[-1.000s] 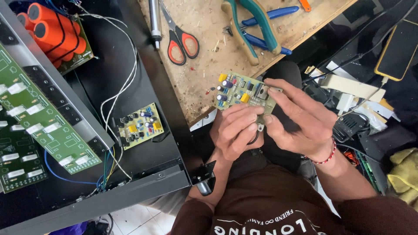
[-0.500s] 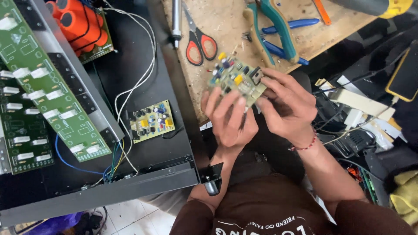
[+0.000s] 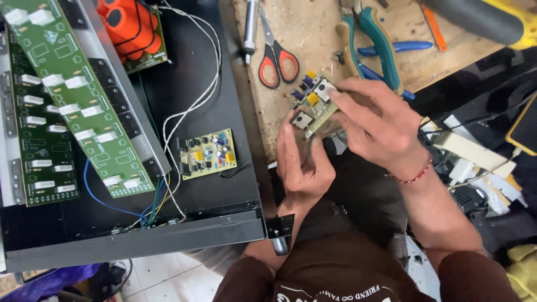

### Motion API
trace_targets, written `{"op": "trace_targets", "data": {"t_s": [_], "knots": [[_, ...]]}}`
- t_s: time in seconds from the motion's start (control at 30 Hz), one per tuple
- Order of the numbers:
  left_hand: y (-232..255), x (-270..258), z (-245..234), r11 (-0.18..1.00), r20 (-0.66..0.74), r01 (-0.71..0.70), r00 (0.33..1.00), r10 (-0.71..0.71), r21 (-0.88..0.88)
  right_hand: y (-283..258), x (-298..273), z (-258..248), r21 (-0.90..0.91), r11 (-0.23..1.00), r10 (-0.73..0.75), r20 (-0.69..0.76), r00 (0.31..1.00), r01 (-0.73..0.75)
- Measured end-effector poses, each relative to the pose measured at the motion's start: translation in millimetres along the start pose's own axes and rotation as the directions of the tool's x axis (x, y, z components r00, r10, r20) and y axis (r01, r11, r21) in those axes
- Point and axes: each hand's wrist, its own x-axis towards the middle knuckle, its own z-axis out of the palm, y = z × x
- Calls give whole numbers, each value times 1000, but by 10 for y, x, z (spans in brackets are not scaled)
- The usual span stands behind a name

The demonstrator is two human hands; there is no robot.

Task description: The person is soldering wires to a small circuit board using a soldering iron and solder wire. They also use pliers to trim excess wire and handle a larger circuit board, placing the components on a cluttered workbench.

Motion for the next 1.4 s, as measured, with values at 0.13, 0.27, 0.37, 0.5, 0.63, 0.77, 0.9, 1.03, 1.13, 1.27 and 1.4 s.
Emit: {"op": "trace_targets", "data": {"t_s": [0.13, 0.27, 0.37, 0.5, 0.63, 0.77, 0.9, 1.03, 1.13, 1.27, 1.4], "knots": [[-7, -141, -34, 997, -54, 80, 995, -79, 20, 31, 333, -22, 25, 998, -66, 76, 995, 65], [126, -117, -46, 949, 9, 298, 954, -300, 101, 41, 589, 65, -62, 969, -187, 446, 875, 239], [266, -136, -88, 846, 100, 501, 866, -491, -183, 36, 741, 189, -63, 962, -178, 596, 783, 266], [492, -255, -125, 509, 331, 620, 769, -547, -597, 102, 824, 373, -54, 918, -171, 841, 513, 394], [633, -369, -302, 444, 411, 706, 693, -592, -552, 94, 779, 496, -36, 925, -133, 903, 409, 379], [610, -388, -401, 490, 461, 742, 669, -583, -458, 85, 783, 409, -31, 885, -212, 862, 460, 465], [557, -533, -491, 609, 450, 723, 686, -572, -328, 69, 721, 286, -10, 965, -124, 864, 487, 262], [584, -420, -559, 686, 466, 678, 713, -524, -264, 152, 669, 258, -40, 936, -173, 814, 555, 350], [552, -448, -585, 706, 479, 674, 705, -524, -220, 232, 572, 327, -78, 934, -164, 773, 613, 349], [524, -500, -572, 726, 452, 639, 743, -494, -256, 297, 482, 382, -89, 935, -140, 799, 586, 344], [501, -481, -590, 746, 468, 620, 748, -470, -242, 308, 437, 360, -98, 944, -129, 768, 628, 314]]}}
